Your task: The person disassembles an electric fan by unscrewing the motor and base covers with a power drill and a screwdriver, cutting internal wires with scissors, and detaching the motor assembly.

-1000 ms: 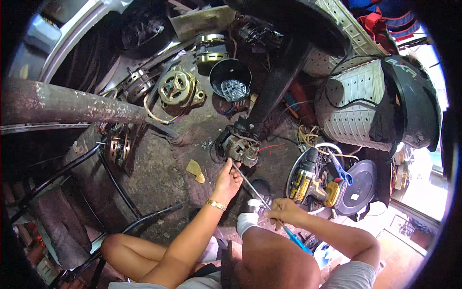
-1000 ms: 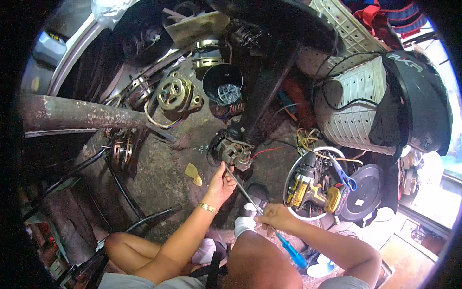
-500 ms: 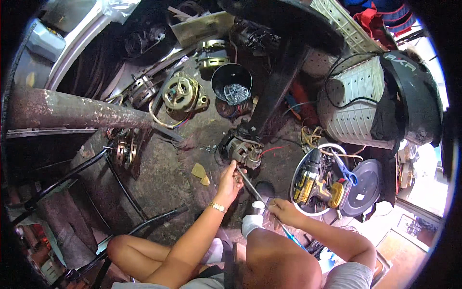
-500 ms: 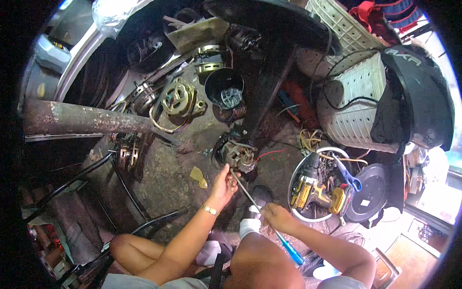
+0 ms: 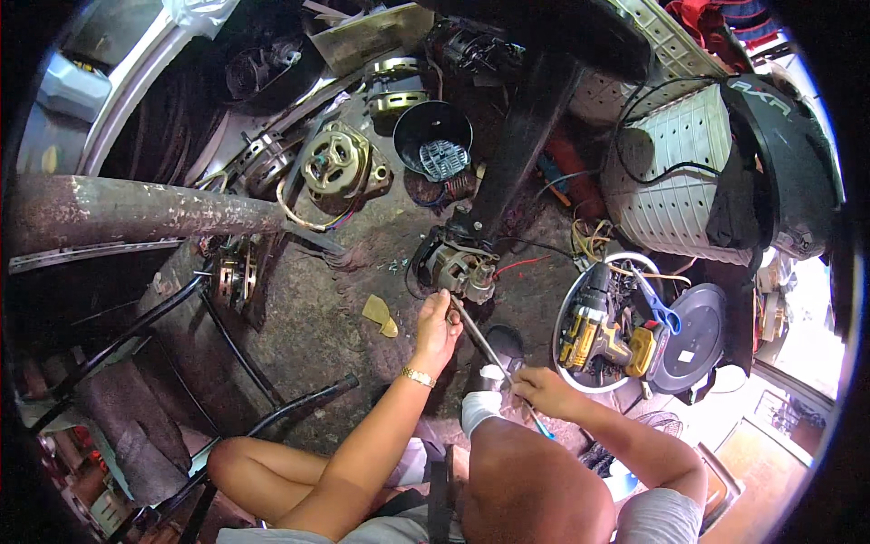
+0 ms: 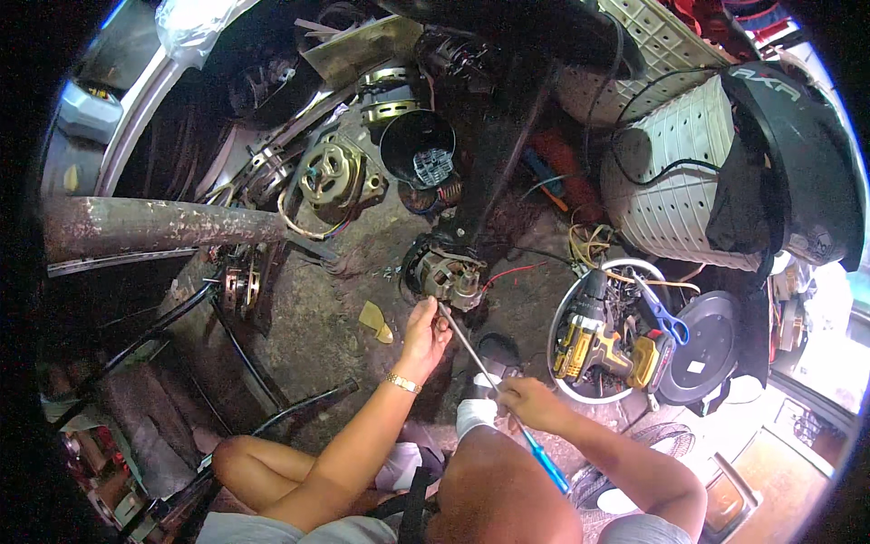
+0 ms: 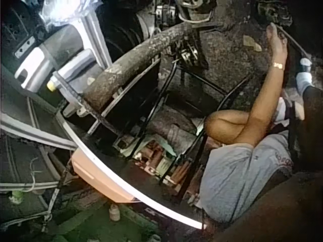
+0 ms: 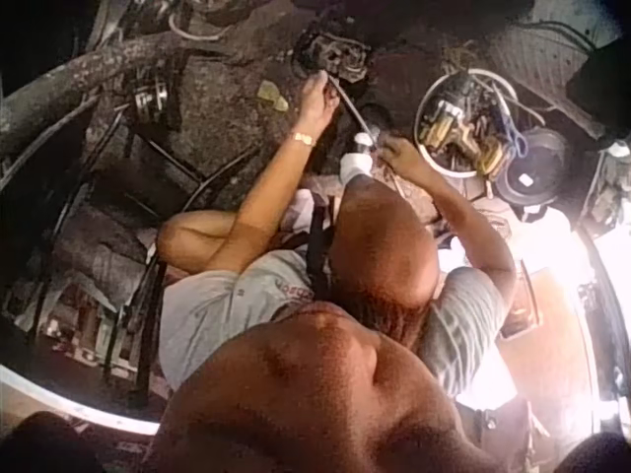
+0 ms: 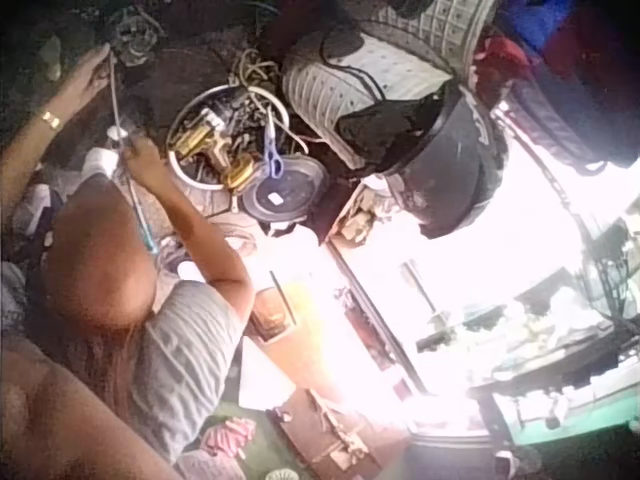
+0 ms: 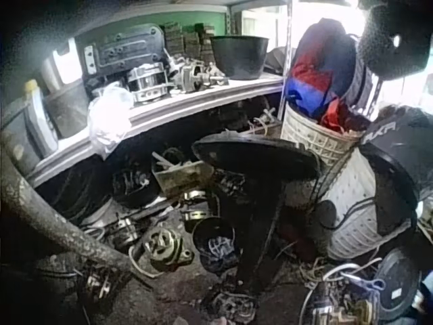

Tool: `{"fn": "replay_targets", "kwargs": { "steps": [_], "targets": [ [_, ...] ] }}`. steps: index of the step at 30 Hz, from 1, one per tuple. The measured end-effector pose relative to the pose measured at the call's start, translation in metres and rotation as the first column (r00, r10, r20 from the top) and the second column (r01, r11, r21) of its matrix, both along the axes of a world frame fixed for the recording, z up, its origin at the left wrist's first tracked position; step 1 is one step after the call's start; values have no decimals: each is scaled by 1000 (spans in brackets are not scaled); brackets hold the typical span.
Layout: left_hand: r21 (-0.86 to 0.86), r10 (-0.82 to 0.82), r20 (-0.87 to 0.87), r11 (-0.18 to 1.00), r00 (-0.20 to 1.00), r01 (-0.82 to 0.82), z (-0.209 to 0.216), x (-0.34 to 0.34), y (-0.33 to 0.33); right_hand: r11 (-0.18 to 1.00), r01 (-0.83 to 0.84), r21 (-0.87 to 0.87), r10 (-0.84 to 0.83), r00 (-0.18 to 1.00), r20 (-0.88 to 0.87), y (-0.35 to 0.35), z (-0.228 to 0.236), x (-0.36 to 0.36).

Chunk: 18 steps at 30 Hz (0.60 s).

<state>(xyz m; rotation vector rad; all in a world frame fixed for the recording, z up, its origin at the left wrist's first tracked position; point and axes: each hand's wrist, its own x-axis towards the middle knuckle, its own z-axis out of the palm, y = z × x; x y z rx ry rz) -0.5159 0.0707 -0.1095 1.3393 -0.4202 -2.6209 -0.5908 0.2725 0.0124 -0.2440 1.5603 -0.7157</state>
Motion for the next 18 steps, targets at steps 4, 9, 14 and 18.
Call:
{"fn": "replay_targets", "kwargs": {
  "steps": [4, 9, 14, 18],
  "targets": [
    [-47, -54, 43, 997, 998, 56, 8, 2, -4, 991, 135, -16, -132, 983, 124, 26, 43, -13],
    [76, -61, 145, 996, 988, 50, 17, -24, 8, 974, 138, 181, -131, 990, -51, 59, 70, 7],
    [68, -160, 209, 986, 965, 149, 23, -20, 1, 918, 308, 248, -257, 942, -217, 41, 100, 0],
    [216, -217, 186, 960, 958, 175, 29, -32, 12, 909, 404, 100, -369, 893, -257, 46, 91, -1]
  ]
}}
